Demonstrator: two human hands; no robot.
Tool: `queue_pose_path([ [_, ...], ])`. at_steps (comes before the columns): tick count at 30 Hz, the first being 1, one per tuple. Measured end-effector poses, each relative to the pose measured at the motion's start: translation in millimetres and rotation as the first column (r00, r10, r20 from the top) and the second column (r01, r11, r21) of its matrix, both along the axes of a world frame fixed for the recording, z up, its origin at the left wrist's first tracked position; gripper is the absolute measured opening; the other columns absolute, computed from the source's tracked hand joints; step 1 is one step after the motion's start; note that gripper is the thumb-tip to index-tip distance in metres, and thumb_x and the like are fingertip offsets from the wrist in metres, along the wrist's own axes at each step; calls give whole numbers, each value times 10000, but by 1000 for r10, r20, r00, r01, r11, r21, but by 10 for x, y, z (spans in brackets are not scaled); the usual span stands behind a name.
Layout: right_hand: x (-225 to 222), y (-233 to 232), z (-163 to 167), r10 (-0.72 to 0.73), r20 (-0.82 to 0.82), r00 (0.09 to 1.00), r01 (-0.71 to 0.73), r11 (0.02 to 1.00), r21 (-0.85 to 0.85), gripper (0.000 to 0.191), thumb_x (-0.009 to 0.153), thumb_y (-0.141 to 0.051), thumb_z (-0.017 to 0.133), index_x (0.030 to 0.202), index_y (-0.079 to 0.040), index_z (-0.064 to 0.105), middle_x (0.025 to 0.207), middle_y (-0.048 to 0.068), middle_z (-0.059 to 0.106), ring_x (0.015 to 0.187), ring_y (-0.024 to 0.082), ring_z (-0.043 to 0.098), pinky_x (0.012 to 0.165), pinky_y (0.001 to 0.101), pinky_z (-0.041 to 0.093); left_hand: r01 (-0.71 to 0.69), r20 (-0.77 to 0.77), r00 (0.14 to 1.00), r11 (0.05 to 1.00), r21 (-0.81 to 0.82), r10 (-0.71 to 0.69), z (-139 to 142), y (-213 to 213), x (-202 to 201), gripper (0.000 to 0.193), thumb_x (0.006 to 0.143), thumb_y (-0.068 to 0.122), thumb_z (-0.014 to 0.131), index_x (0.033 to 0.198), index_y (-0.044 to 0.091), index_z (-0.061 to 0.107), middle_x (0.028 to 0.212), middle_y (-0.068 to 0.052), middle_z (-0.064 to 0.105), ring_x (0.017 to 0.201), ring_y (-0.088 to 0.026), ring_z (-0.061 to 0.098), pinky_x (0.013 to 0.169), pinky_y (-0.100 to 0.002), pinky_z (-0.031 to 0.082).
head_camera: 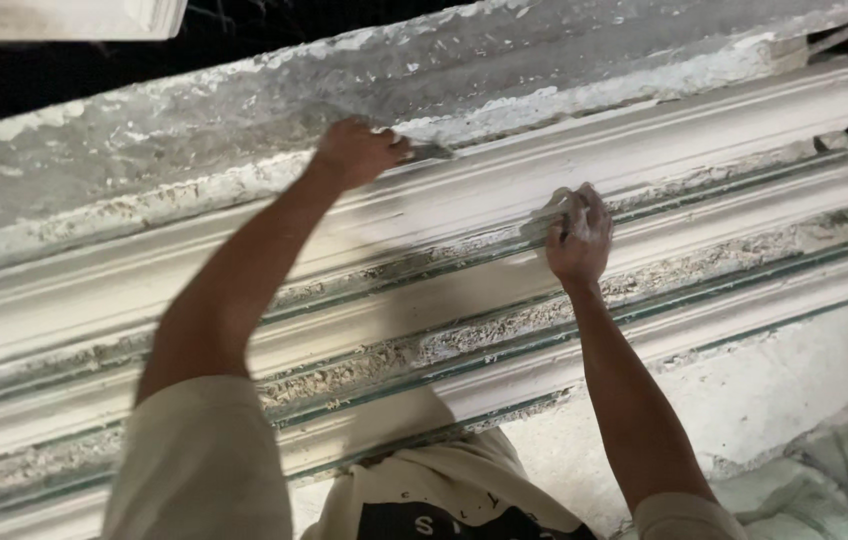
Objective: The person uses a small scraper to remove dried plaster residue from the grooves and surfaces of decorative plaster cornice moldings laid on a workbench, working along the fluted profiles piece by piece and repositioning the moldings to reach different sections.
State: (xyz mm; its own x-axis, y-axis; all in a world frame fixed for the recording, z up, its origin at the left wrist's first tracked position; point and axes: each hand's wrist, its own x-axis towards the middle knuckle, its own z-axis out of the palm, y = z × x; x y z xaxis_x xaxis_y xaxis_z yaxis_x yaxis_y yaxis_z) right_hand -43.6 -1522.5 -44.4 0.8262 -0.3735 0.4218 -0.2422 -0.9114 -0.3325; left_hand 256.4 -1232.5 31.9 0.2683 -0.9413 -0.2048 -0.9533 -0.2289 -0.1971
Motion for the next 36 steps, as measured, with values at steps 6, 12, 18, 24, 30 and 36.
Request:
queue_pose_path([
  [6, -12, -88, -104, 7, -21, 1000, -8, 997, -76, 504, 962, -155, 623, 1449, -42, 561, 1514, 233, 524, 1405, 411, 512, 1171, 564, 415, -96, -128, 984, 973, 211, 125, 24, -63, 40, 468, 1092, 225, 490, 1559, 225, 461, 1422, -45, 636, 1104, -269, 726, 1033, -432, 551],
  [12, -7, -76, -120, -36, -100, 994, 29, 997, -77, 553, 918, -175, 631, 1447, -38, 549, 1506, 231, 519, 1406, 414, 488, 1149, 578, 417, -84, -113, 987, 972, 219, 111, 96, 723, 186, 530, 1014, 301, 446, 1540, 247, 412, 1507, -63, 529, 1186, -299, 659, 942, -424, 572],
  [18, 6, -8, 1, -64, -102, 993, 68, 997, 40, 560, 882, -145, 613, 1437, -78, 591, 1491, 225, 533, 1355, 410, 510, 1131, 562, 436, -39, -168, 985, 998, -41, 31, -185, -446, -17, 381, 1055, 293, 455, 1408, 208, 570, 1274, -51, 689, 1018, -287, 725, 824, -478, 589],
  [24, -4, -74, 25, -35, -82, 996, 34, 999, -23, 557, 899, -175, 627, 1437, -51, 559, 1486, 225, 530, 1385, 429, 498, 1147, 576, 430, 28, -126, 990, 964, -265, -64, -293, -1050, -97, 283, 1050, 237, 506, 1286, 214, 660, 1090, -31, 740, 925, -278, 741, 793, -481, 580],
  [30, 4, -42, -7, -48, -109, 993, 51, 999, 18, 568, 905, -221, 636, 1446, -77, 539, 1493, 239, 504, 1374, 448, 495, 1128, 598, 427, 41, -70, 996, 987, -153, -53, -279, -433, 80, 361, 935, 248, 542, 1259, 179, 689, 1074, -31, 750, 918, -252, 744, 799, -465, 592],
  [36, 4, -47, -3, -63, -105, 992, 66, 998, 24, 520, 980, -284, 625, 1447, -91, 502, 1482, 246, 495, 1377, 443, 494, 1125, 614, 411, 54, -50, 997, 975, -216, -67, -236, -1116, 11, 278, 1011, 233, 546, 1214, 139, 712, 1023, -55, 765, 930, -260, 738, 700, -414, 604],
])
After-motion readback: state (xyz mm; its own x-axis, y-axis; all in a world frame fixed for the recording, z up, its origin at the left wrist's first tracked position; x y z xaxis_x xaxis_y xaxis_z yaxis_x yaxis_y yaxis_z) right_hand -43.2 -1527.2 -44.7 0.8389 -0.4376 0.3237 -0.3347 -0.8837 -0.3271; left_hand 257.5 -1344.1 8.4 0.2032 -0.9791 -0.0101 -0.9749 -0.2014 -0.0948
